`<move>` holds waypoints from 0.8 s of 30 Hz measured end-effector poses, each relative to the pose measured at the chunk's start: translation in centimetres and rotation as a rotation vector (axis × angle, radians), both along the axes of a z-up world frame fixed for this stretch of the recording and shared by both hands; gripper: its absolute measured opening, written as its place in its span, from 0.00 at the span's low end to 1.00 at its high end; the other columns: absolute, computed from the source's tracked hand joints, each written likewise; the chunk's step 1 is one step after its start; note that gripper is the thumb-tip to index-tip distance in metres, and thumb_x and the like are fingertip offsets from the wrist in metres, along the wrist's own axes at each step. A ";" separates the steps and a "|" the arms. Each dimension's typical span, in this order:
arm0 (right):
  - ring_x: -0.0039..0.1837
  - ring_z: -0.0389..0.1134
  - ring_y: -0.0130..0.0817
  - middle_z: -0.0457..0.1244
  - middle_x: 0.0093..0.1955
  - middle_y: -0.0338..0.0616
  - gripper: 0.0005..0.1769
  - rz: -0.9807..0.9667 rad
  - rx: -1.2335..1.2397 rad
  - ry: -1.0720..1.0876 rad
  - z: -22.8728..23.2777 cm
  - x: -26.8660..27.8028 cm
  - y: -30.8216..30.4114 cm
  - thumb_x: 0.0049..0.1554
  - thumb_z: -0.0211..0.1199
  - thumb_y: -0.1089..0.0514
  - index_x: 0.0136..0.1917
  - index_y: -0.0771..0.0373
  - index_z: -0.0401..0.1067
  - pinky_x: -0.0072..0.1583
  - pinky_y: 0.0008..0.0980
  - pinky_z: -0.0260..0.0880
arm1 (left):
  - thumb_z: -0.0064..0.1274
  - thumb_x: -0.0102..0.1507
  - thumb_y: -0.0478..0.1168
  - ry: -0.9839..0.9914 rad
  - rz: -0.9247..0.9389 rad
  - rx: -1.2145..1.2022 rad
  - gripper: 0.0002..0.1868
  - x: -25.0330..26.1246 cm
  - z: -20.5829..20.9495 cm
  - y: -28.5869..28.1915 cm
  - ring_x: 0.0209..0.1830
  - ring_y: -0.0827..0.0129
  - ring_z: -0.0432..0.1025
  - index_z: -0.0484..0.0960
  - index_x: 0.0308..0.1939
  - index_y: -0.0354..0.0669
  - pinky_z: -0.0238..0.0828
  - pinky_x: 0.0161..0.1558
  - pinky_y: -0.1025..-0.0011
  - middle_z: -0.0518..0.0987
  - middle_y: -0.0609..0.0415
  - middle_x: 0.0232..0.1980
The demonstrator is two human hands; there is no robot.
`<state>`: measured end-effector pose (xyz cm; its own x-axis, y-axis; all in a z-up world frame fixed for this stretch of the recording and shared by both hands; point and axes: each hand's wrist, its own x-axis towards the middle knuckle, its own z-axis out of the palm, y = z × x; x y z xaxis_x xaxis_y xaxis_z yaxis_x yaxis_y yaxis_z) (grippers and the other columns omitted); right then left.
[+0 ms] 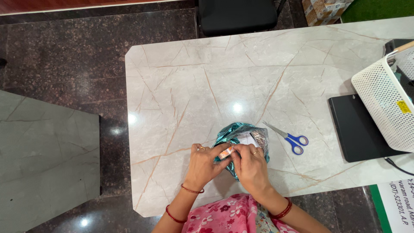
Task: The person wraps a small rectangular box with teal metallic wrapping paper. They fold the paper around the box, apply clear adhesive tape to secure the folds, and use scissors to trim excess tape. The process continues until the box is fully wrapped.
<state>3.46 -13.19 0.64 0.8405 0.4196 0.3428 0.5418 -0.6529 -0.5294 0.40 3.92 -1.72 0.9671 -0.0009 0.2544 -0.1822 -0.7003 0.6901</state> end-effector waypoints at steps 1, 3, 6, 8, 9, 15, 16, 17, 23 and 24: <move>0.48 0.67 0.44 0.70 0.46 0.43 0.09 -0.007 0.002 -0.016 0.0 -0.1 0.1 0.56 0.66 0.62 0.49 0.66 0.70 0.52 0.44 0.64 | 0.65 0.56 0.50 0.000 -0.007 -0.007 0.19 0.0 -0.1 0.1 0.22 0.61 0.72 0.86 0.51 0.54 0.58 0.45 0.59 0.82 0.53 0.26; 0.48 0.67 0.43 0.70 0.46 0.41 0.10 -0.021 0.001 -0.046 0.2 -0.4 0.4 0.55 0.68 0.60 0.47 0.65 0.71 0.52 0.44 0.64 | 0.62 0.57 0.46 0.003 -0.021 -0.022 0.19 0.0 -0.3 0.2 0.22 0.61 0.72 0.85 0.53 0.55 0.59 0.47 0.59 0.83 0.54 0.27; 0.50 0.67 0.44 0.71 0.49 0.43 0.12 -0.039 0.019 -0.056 0.7 -0.8 0.5 0.53 0.69 0.59 0.49 0.66 0.74 0.54 0.43 0.66 | 0.58 0.59 0.43 0.038 -0.040 -0.018 0.19 -0.2 -0.5 0.3 0.22 0.61 0.73 0.85 0.54 0.53 0.59 0.48 0.58 0.82 0.53 0.26; 0.51 0.66 0.45 0.71 0.53 0.47 0.16 -0.044 0.072 -0.015 1.2 -1.3 0.4 0.53 0.69 0.59 0.54 0.68 0.75 0.55 0.39 0.68 | 0.56 0.61 0.42 -0.002 -0.044 -0.042 0.18 -0.3 -0.5 0.3 0.24 0.62 0.73 0.84 0.55 0.53 0.58 0.47 0.59 0.83 0.53 0.30; 0.52 0.66 0.46 0.70 0.53 0.48 0.16 -0.035 0.063 0.007 1.5 -1.6 0.2 0.54 0.68 0.59 0.55 0.68 0.75 0.56 0.40 0.68 | 0.55 0.62 0.42 -0.023 -0.044 -0.054 0.17 -0.3 -0.4 0.4 0.24 0.62 0.73 0.83 0.55 0.53 0.58 0.47 0.59 0.84 0.54 0.32; 0.53 0.65 0.48 0.67 0.51 0.50 0.22 -0.012 -0.076 0.117 1.8 -1.9 -0.8 0.54 0.66 0.57 0.61 0.66 0.74 0.54 0.42 0.67 | 0.55 0.58 0.40 0.150 -0.017 -0.103 0.19 -0.2 -0.2 0.3 0.20 0.58 0.68 0.86 0.54 0.53 0.60 0.46 0.62 0.79 0.50 0.21; 0.53 0.65 0.48 0.66 0.50 0.49 0.21 -0.012 -0.093 0.108 1.7 -1.7 -0.9 0.55 0.65 0.57 0.61 0.64 0.75 0.54 0.43 0.67 | 0.55 0.58 0.40 0.106 -0.022 -0.111 0.19 -0.1 -0.1 0.2 0.20 0.59 0.68 0.85 0.53 0.52 0.59 0.45 0.62 0.79 0.50 0.23; 0.53 0.65 0.48 0.66 0.49 0.48 0.21 -0.008 -0.108 0.099 1.7 -1.6 -0.8 0.55 0.65 0.57 0.61 0.62 0.75 0.54 0.43 0.67 | 0.55 0.58 0.40 0.061 -0.024 -0.116 0.19 -0.1 0.0 0.2 0.21 0.59 0.68 0.85 0.53 0.51 0.59 0.45 0.62 0.80 0.50 0.24; 0.50 0.64 0.47 0.63 0.47 0.49 0.21 0.082 -0.114 0.179 1.6 -0.7 -1.6 0.56 0.64 0.59 0.63 0.60 0.76 0.53 0.44 0.67 | 0.53 0.55 0.40 0.012 -0.058 -0.171 0.21 0.0 0.2 0.5 0.20 0.60 0.67 0.85 0.52 0.50 0.57 0.44 0.62 0.81 0.52 0.28; 0.51 0.64 0.47 0.63 0.47 0.49 0.21 0.094 -0.110 0.186 1.5 -0.7 -1.7 0.55 0.64 0.60 0.63 0.60 0.75 0.53 0.44 0.67 | 0.53 0.55 0.40 -0.008 -0.063 -0.183 0.20 0.1 0.3 0.5 0.20 0.60 0.66 0.85 0.52 0.51 0.57 0.44 0.62 0.82 0.52 0.30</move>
<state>2.79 -14.84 2.18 0.8402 0.5257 0.1331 0.5028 -0.6632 -0.5544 0.46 4.46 -1.44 0.9644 -0.0145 0.2640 -0.2282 -0.5501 0.8033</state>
